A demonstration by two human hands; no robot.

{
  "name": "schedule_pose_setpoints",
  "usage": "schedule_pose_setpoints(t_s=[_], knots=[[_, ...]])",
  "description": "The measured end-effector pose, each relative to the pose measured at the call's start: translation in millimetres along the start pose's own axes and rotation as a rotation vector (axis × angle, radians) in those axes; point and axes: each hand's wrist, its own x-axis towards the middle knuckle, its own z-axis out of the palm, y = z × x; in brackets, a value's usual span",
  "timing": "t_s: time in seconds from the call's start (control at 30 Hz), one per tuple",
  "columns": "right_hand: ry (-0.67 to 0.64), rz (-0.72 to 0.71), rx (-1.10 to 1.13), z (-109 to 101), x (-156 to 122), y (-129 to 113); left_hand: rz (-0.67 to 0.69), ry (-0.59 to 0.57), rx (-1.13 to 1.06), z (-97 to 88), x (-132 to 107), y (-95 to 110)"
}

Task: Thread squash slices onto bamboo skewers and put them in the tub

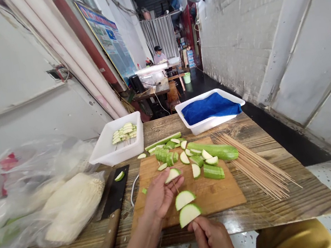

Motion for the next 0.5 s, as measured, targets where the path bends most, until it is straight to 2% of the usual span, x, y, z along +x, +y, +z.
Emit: schedule_pose_setpoints(t_s=[0.37,0.5], knots=[[0.051,0.017,0.033,9.5,3.1,4.7,0.011,0.045,-0.063,-1.2,-0.3,-4.6],[0.065,0.022,0.050,11.7,5.0,3.8,-0.004,0.022,-0.056,-3.1,-0.3,-5.3]])
